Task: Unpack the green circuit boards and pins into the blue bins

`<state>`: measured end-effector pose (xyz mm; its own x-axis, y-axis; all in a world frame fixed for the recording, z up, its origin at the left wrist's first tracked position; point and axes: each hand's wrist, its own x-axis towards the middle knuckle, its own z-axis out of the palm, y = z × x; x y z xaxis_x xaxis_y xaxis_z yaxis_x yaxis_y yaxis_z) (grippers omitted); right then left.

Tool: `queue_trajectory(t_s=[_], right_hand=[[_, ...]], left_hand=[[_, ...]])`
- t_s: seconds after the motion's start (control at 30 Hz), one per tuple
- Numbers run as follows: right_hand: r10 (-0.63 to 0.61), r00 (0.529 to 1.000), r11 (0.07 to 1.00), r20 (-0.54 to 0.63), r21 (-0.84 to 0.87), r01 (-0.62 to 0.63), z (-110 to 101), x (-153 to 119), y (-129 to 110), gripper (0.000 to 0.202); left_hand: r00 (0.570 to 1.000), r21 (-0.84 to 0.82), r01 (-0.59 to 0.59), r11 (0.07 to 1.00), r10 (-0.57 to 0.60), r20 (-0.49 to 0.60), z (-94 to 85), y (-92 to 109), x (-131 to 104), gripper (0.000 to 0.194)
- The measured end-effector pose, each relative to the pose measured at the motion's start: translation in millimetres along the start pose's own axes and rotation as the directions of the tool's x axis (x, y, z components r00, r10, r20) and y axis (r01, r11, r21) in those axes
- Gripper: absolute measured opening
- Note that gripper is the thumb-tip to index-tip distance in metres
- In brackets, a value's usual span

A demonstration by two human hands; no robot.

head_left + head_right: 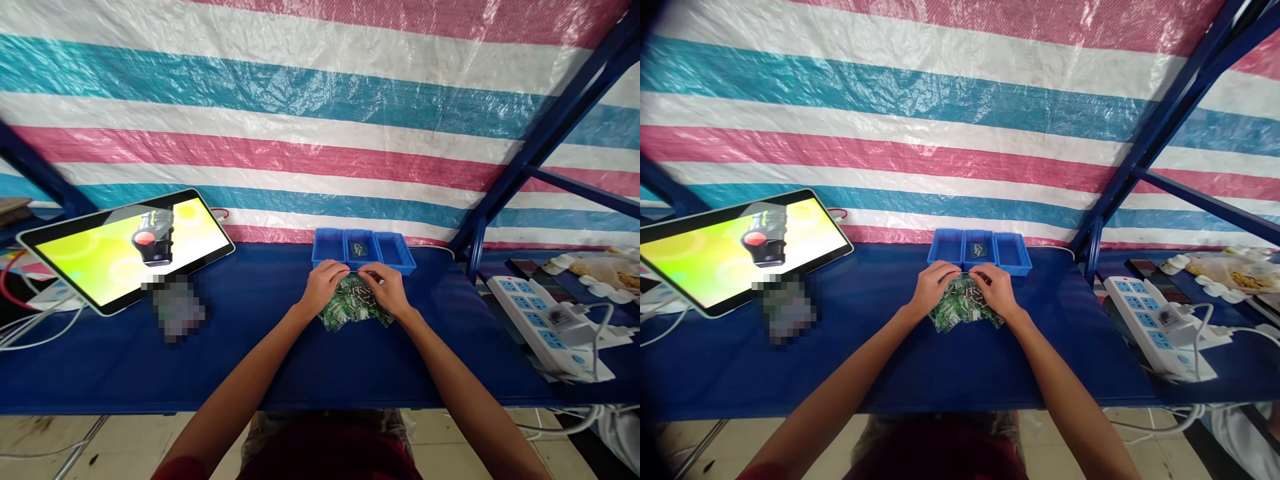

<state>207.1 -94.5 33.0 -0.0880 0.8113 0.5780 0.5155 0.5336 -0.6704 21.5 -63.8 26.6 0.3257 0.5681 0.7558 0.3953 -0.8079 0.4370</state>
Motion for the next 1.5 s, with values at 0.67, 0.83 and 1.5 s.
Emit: queue_trajectory(t_s=[0.67, 0.83, 1.5], right_hand=[[0.018, 1.000, 1.000, 0.017, -0.001, -0.018, 2.1, -1.6, -4.8, 0.026], [0.023, 0.998, 1.000, 0.059, -0.004, -0.023, 0.7, -1.3, -7.9, 0.034], [0.012, 0.995, 1.000, 0.102, -0.028, -0.009, 0.2, -1.0, -8.8, 0.035]], left_hand=[[0.975, -0.178, 0.205, 0.963, -0.216, -0.045, -0.6, 11.3, 1.1, 0.026], [0.942, -0.379, 0.289, 0.879, -0.332, -0.052, 3.5, 12.4, 1.2, 0.021], [0.905, -0.512, 0.392, 0.764, -0.420, 0.067, 6.3, 13.8, -0.5, 0.026]])
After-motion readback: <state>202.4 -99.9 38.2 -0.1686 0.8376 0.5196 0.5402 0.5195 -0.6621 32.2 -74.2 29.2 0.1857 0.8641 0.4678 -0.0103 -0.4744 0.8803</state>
